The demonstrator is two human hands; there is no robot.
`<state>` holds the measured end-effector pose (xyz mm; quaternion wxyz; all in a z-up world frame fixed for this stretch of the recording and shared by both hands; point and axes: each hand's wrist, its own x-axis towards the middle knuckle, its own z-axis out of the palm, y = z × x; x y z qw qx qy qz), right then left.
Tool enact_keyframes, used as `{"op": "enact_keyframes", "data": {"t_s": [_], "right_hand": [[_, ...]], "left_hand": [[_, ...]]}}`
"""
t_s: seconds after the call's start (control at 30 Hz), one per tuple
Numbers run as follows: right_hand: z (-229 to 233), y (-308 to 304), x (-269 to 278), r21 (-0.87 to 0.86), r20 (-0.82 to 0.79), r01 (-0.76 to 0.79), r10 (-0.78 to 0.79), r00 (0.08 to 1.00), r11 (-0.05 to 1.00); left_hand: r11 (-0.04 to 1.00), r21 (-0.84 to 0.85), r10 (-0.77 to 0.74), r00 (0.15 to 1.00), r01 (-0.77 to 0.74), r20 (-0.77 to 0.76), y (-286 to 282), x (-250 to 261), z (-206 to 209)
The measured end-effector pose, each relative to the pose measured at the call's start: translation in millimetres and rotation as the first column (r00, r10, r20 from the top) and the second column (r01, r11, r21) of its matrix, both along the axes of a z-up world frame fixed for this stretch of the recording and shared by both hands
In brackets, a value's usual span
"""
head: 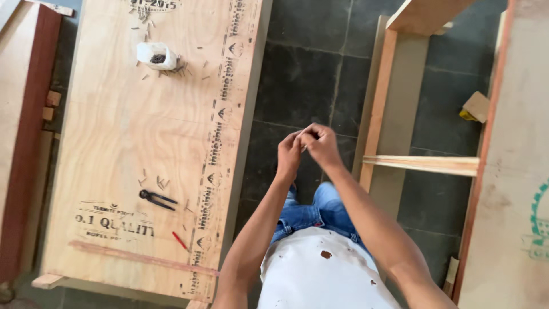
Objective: The person measures and marks a large plywood sheet using a wooden straightedge and a red pencil. They also use a tape measure to verify dimensions and mark points along the edges of the board.
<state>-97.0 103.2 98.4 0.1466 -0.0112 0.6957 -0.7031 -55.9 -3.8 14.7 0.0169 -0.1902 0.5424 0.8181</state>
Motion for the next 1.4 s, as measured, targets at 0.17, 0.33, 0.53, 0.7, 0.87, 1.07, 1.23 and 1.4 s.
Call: {"op": "enact_keyframes", "data": {"t_s": [0.17,0.33,0.53,0.7,0.87,1.07,1.23,1.4], "right_hand": [[2.4,-5.3,-77.9,-0.051,0.135,0.031,-0.024,0.991,0.998],[-7.2,-17.6,-159.3,-0.34,0.33,-0.032,0.151,0.932,0.94],[0.1,-26.3,-278.5,-0.415,0.393,-0.168,0.343,0.853,0.894],[22.2,-16.8,-389.4,-0.39,0.4,-0.284,0.439,0.805,0.876],[24.1,-20.4,-500.6,-0.388,0.331,-0.396,0.527,0.783,0.832],[20.9,-50.8,-618.0,-0.365,0.322,-0.499,0.61,0.724,0.786],[6.3,-81.5,-740.3,-0.325,0.251,-0.558,0.639,0.727,0.763],[14.5,-100.3,-880.7,-0.238,0.226,-0.545,0.592,0.774,0.804]], "left_hand": [[0.999,0.032,-0.016,0.999,0.014,0.044,-21.8,-73.8,20.2],[0.962,0.226,0.137,0.986,-0.156,0.098,-43.0,-152.4,35.0],[0.906,0.264,0.307,0.943,-0.331,0.131,-47.5,-274.5,10.2],[0.835,0.365,0.397,0.91,-0.412,0.118,-30.8,-367.8,25.4],[0.784,0.419,0.482,0.874,-0.459,0.056,-29.1,-459.9,28.1],[0.733,0.409,0.6,0.8,-0.543,-0.014,-49.9,-573.5,1.5],[0.728,0.339,0.623,0.781,-0.595,0.032,-78.9,-698.3,-1.2],[0.74,0.355,0.63,0.773,-0.572,-0.069,-92.6,-844.2,6.7]]}}
